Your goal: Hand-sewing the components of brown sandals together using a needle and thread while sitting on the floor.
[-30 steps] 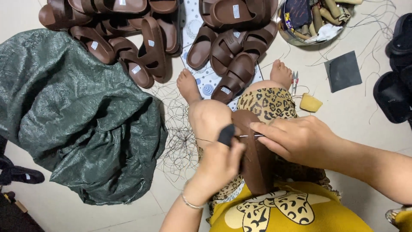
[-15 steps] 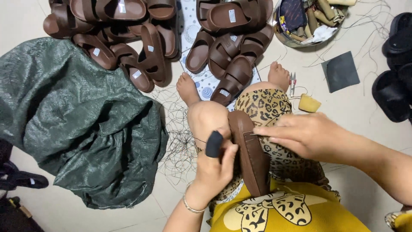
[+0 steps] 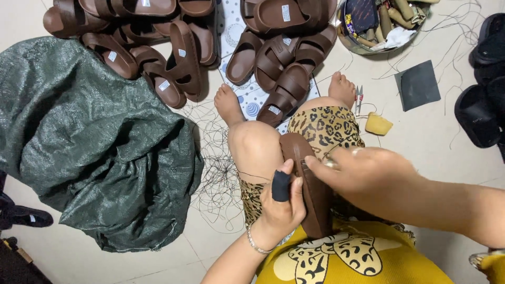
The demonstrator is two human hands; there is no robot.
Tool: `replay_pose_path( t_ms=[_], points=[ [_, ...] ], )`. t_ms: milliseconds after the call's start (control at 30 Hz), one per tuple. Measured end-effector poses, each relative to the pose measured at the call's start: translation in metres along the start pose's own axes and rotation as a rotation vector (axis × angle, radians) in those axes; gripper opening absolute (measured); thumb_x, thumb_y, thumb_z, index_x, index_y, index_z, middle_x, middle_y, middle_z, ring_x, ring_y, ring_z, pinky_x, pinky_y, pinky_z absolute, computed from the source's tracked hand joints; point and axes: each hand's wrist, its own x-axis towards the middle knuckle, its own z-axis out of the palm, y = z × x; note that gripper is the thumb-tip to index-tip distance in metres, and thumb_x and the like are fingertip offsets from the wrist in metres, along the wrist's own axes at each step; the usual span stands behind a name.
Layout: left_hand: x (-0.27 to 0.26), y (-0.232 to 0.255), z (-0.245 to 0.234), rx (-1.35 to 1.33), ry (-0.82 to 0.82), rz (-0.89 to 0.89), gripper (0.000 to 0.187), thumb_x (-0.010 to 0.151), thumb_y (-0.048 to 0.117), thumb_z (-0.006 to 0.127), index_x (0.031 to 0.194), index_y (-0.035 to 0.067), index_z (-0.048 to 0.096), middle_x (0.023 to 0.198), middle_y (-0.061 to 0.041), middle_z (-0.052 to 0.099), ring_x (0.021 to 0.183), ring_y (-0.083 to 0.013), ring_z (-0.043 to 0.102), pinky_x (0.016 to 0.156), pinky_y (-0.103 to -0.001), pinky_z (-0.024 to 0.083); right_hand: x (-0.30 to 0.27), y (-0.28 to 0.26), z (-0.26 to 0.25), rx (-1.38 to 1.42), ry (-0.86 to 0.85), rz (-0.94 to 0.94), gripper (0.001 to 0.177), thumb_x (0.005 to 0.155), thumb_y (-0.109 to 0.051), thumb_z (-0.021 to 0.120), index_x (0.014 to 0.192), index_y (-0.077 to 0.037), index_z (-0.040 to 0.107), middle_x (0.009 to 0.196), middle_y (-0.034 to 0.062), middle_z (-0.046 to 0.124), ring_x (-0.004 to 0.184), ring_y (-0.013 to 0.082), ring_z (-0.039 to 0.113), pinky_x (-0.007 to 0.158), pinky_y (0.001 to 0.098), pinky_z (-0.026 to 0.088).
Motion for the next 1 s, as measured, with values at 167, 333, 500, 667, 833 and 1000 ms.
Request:
replay_pose_path(
  t_ms=[167, 333, 500, 667, 833, 1000],
  points=[
    [-0.012, -0.01, 0.014, 0.147, 0.11, 0.011, 0.035, 0.092, -0.007, 0.061, 0.126, -0.013, 0.051, 0.114, -0.028, 0.069, 0.089, -0.0348, 0.075, 0.08, -0.038, 0.063, 0.024, -0.006, 0.009, -0.151, 0.017, -0.007, 0.025, 0.084, -0.024, 0.065, 0.104, -0.01, 0.06, 0.068, 0.0017, 0.057, 0.04, 0.0104, 0.054, 0.033, 0.0257, 0.043],
    [0.013, -0.016, -0.009, 0.076, 0.106, 0.05, 0.014, 0.09, 0.009, 0.072, 0.099, -0.001, 0.07, 0.076, -0.006, 0.071, 0.051, -0.0226, 0.064, 0.049, -0.025, 0.052, 0.011, 0.016, 0.015, 0.326, 0.014, 0.058, 0.029, 0.1, -0.035, 0.055, 0.117, -0.014, 0.065, 0.066, 0.0048, 0.067, 0.05, 0.023, 0.072, 0.046, 0.036, 0.059],
    [0.036, 0.008, -0.036, 0.183, -0.219, 0.072, 0.018, 0.098, 0.006, 0.062, 0.111, -0.003, 0.053, 0.069, -0.01, 0.062, 0.049, -0.0272, 0.058, 0.045, -0.035, 0.046, 0.004, 0.008, 0.01, 0.28, 0.169, 0.043, 0.025, 0.093, -0.026, 0.066, 0.112, -0.009, 0.069, 0.082, 0.0043, 0.073, 0.065, 0.0201, 0.073, 0.053, 0.0323, 0.057],
    [0.043, 0.013, -0.054, 0.224, -0.326, 0.207, 0.049, 0.095, -0.004, 0.069, 0.14, -0.008, 0.051, 0.079, -0.004, 0.058, 0.059, -0.0159, 0.053, 0.05, -0.031, 0.044, -0.036, 0.051, -0.017, -0.018, -0.273, -0.036, 0.065, 0.08, -0.025, 0.063, 0.143, -0.027, 0.049, 0.078, -0.0046, 0.06, 0.054, 0.0126, 0.061, 0.035, 0.0296, 0.053],
    [0.021, -0.011, -0.056, -0.044, -0.084, -0.146, 0.054, 0.093, -0.004, 0.067, 0.142, -0.005, 0.045, 0.093, -0.008, 0.07, 0.067, -0.0111, 0.059, 0.061, -0.022, 0.051, -0.048, 0.056, 0.001, 0.765, -0.512, 0.756, 0.047, 0.074, -0.047, 0.074, 0.119, -0.037, 0.083, 0.091, -0.0106, 0.094, 0.054, 0.012, 0.07, 0.054, 0.0278, 0.056],
    [0.023, -0.004, -0.059, 0.021, -0.072, -0.142, 0.05, 0.094, -0.002, 0.065, 0.141, -0.003, 0.047, 0.08, -0.004, 0.065, 0.063, -0.0116, 0.056, 0.061, -0.023, 0.05, -0.029, 0.027, 0.049, 1.603, -0.042, 0.323, 0.015, 0.088, -0.014, 0.071, 0.078, -0.003, 0.074, 0.09, 0.0113, 0.075, 0.077, 0.0175, 0.066, 0.065, 0.0289, 0.055]
  ],
)
